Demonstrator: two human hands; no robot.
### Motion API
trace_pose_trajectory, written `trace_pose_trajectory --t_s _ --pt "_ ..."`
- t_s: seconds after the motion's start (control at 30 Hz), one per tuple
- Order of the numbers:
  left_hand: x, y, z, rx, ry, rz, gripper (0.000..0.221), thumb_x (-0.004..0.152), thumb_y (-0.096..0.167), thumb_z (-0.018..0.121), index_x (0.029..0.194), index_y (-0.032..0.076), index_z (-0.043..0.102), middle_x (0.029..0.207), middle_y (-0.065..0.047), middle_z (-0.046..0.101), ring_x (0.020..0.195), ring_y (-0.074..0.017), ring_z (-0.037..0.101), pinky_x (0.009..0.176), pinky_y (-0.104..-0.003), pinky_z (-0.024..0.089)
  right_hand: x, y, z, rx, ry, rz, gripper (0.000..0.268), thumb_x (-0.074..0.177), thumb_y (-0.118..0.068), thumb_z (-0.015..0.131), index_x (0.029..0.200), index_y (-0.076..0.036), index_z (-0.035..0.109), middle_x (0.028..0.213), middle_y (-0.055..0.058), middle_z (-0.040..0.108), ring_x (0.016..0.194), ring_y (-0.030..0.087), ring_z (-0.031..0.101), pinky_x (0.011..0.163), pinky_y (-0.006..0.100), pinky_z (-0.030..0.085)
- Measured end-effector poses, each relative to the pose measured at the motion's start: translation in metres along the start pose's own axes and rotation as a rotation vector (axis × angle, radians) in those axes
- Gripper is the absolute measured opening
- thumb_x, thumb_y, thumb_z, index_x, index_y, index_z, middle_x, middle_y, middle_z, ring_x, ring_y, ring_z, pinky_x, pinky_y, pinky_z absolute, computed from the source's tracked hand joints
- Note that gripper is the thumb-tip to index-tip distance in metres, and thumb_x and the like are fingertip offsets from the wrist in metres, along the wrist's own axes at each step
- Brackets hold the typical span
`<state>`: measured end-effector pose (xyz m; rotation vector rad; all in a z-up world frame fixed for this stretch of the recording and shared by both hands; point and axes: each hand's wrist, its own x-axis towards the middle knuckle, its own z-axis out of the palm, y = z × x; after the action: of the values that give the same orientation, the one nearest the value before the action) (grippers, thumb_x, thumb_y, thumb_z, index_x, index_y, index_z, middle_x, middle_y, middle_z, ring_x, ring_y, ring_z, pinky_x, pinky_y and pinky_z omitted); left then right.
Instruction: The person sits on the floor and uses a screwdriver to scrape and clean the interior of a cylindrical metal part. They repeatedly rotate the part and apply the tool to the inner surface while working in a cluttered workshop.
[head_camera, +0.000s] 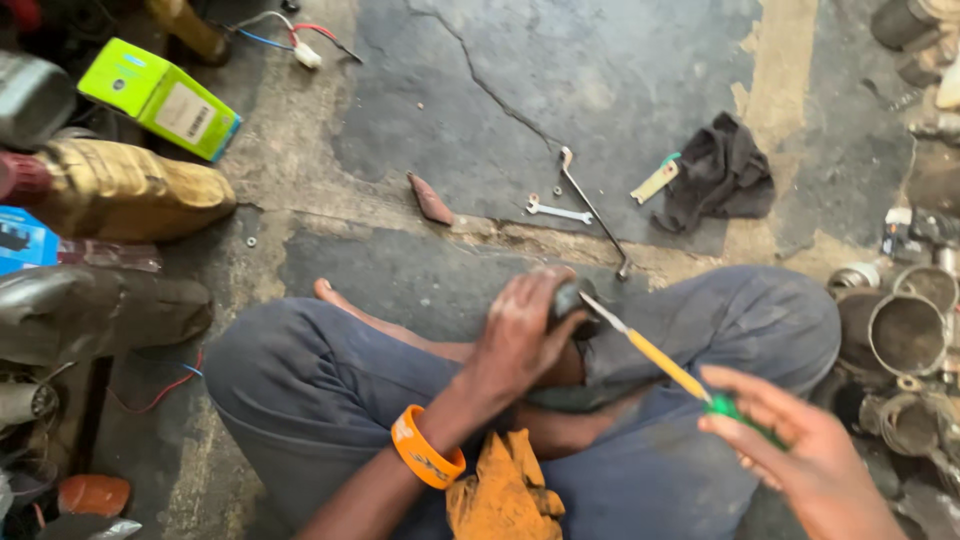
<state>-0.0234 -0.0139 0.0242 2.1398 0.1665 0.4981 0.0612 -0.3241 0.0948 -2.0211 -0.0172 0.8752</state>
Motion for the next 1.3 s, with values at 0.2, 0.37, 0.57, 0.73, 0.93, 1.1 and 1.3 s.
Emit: trace_pose_trajectory --t_s 0.2,0.37,0.57,0.73,0.93,1.1,1.3 --pt "-0.009 0.009 -0.003 -0.183 -0.009 0.238 0.065 0.07 -0.001 0.08 0.13 -0.001 0.054 0.144 -0.017 0.057 0.133 -0.0412 0.057 0.117 -0.053 0.044 0.001 0.192 -0.014 0.608 -0.688 0.163 0.058 0.103 -0.036 0.049 0.144 0.005 0.05 0.075 0.006 0.063 0.057 0.01 0.05 0.054 0.023 0.042" --pt "-0.015 0.018 -0.005 -0.23 -0.034 0.25 0.059 0.072 -0.001 0.081 0.126 0.002 0.055 0.15 -0.015 0.055 0.138 -0.0415 0.055 0.123 -0.056 0.042 -0.004 0.298 -0.038 0.065 -0.526 -0.047 0.045 0.104 -0.024 0.058 0.141 0.001 0.059 0.075 0.001 0.059 0.065 0.008 0.052 0.063 0.022 0.046" --pt "-0.014 0.021 -0.006 -0.142 -0.012 0.296 0.059 0.07 0.0 0.081 0.123 0.001 0.056 0.149 -0.018 0.055 0.134 -0.0453 0.056 0.12 -0.06 0.044 0.033 0.312 -0.019 -0.101 -0.565 0.399 0.049 0.098 -0.012 0.062 0.145 -0.008 0.049 0.071 -0.003 0.045 0.06 0.006 0.041 0.061 0.021 0.037" --pt "-0.014 0.031 -0.008 -0.229 0.087 0.337 0.06 0.075 0.004 0.087 0.126 -0.001 0.055 0.146 -0.016 0.055 0.135 -0.0492 0.055 0.112 -0.056 0.051 0.023 0.32 0.004 -0.294 -0.181 0.567 0.046 0.095 -0.011 0.064 0.141 -0.006 0.056 0.069 -0.001 0.05 0.059 0.007 0.045 0.059 0.022 0.039" --pt "-0.01 0.035 -0.016 -0.168 0.093 0.319 0.062 0.073 0.005 0.086 0.126 -0.001 0.054 0.143 -0.019 0.057 0.13 -0.051 0.056 0.111 -0.059 0.051 0.028 0.298 0.01 -0.309 0.03 0.436 0.043 0.092 -0.01 0.067 0.135 -0.003 0.063 0.066 0.001 0.056 0.058 0.008 0.05 0.056 0.024 0.042" --pt "-0.004 0.03 -0.015 -0.054 0.017 0.044 0.067 0.067 0.013 0.086 0.125 -0.002 0.057 0.119 -0.02 0.063 0.113 -0.0497 0.06 0.092 -0.052 0.053 0.004 0.21 0.031 -0.078 0.151 -0.048 0.041 0.089 -0.009 0.07 0.13 -0.001 0.069 0.064 0.003 0.061 0.058 0.009 0.054 0.054 0.025 0.044" --pt "0.018 0.001 -0.029 0.019 0.081 -0.382 0.048 0.071 0.008 0.083 0.112 0.008 0.06 0.11 -0.013 0.065 0.105 -0.0377 0.065 0.088 -0.048 0.054 0.022 0.037 0.032 -0.053 -0.019 -0.083 0.021 0.096 -0.014 0.061 0.112 -0.003 0.07 0.064 0.0 0.053 0.058 0.009 0.05 0.055 0.023 0.04"
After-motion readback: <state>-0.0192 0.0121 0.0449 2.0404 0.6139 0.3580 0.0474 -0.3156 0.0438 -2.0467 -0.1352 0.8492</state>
